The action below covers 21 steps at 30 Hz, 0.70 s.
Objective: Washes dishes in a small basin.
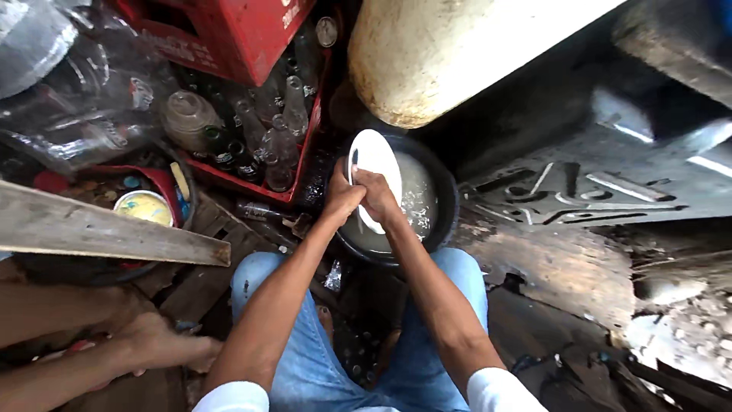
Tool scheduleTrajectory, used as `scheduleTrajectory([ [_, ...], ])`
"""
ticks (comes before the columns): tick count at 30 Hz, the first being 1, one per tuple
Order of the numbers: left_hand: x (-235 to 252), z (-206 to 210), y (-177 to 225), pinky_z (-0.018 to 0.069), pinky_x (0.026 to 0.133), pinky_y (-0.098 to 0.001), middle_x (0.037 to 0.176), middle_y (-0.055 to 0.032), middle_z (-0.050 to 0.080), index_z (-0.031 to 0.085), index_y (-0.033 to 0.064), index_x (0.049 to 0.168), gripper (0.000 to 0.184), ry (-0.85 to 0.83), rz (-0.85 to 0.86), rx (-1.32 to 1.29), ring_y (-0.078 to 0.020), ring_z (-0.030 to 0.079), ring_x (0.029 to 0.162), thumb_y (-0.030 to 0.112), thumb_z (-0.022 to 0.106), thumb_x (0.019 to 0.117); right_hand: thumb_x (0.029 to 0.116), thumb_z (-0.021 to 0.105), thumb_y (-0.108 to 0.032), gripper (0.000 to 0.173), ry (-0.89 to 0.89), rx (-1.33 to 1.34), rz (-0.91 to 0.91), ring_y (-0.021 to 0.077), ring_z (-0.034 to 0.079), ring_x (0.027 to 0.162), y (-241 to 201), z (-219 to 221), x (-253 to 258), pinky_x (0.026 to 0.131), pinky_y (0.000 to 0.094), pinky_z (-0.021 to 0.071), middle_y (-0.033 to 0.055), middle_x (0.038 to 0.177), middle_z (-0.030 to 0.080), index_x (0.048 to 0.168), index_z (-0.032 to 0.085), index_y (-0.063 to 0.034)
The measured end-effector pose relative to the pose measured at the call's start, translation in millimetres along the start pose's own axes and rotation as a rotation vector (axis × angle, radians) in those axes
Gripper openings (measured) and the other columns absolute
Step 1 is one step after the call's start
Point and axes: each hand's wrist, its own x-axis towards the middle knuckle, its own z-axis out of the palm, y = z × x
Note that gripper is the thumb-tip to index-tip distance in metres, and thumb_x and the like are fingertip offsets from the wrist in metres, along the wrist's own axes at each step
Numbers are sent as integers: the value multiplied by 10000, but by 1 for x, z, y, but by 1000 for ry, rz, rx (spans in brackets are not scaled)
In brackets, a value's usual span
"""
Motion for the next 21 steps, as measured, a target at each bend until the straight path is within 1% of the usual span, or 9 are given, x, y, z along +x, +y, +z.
scheduleTrajectory([
  [3,-4,-8,16,487,1040,-562,1435,-208,565,306,151,1612,798,-18,115,248,-346,587,1278,-9,637,904,1107,447,-223,332,49,-199,-17,111,614,677,-1,2,-19,645,306,557,85,873,657,1177,651,29],
  [5,-10,-13,31,424,1099,-587,1480,-220,526,248,197,1641,848,-51,168,407,-381,518,1359,-19,627,914,1097,453,-186,307,17,-323,-84,138,630,694,7,-3,-39,644,323,553,109,895,676,1182,653,31],
  [7,-13,-16,38,422,1098,-584,1481,-225,516,206,223,1653,900,-76,191,471,-383,500,1370,-65,581,886,1087,497,-186,271,-21,-431,-185,229,647,742,17,-7,-65,683,408,555,166,939,691,1190,648,14],
  [10,-8,-23,39,415,1114,-575,1569,-175,443,200,218,1652,905,-98,153,388,-339,466,1416,-106,532,875,1038,585,-114,248,24,-737,-427,299,710,912,22,-10,-76,845,475,588,193,1052,711,1225,668,27],
  [12,-8,-28,38,438,1090,-569,1568,-147,450,233,221,1643,896,-86,111,333,-316,491,1395,-122,521,868,1016,618,-125,227,83,-961,-477,349,715,937,24,-15,-87,852,508,584,210,1030,709,1150,688,44],
  [14,-11,-37,41,435,1105,-556,1554,-135,475,262,223,1637,870,-75,148,358,-295,498,1395,-105,528,876,1037,598,-241,316,19,-1132,-330,373,707,1000,24,-21,-103,896,520,569,221,1052,709,1141,693,42],
  [17,-20,-55,51,448,1093,-570,1524,-142,505,298,230,1627,849,-39,269,417,-297,512,1381,-76,535,871,1034,588,-438,591,-241,-1263,67,425,618,1219,25,-23,-117,1044,568,480,271,1289,637,1396,559,28],
  [19,-29,-68,60,474,1078,-534,1528,-122,506,325,222,1616,835,5,278,383,-259,536,1360,-87,527,867,1009,648,-382,623,-311,-1307,163,429,586,1264,40,-22,-116,1054,577,464,267,1357,598,1478,484,-5],
  [21,-37,-80,68,519,1028,-471,1492,-107,539,359,213,1597,838,74,260,319,-203,585,1294,-104,535,842,995,656,-203,518,-295,-1359,130,460,587,1248,56,-21,-113,1014,598,480,285,1340,601,1444,508,8],
])
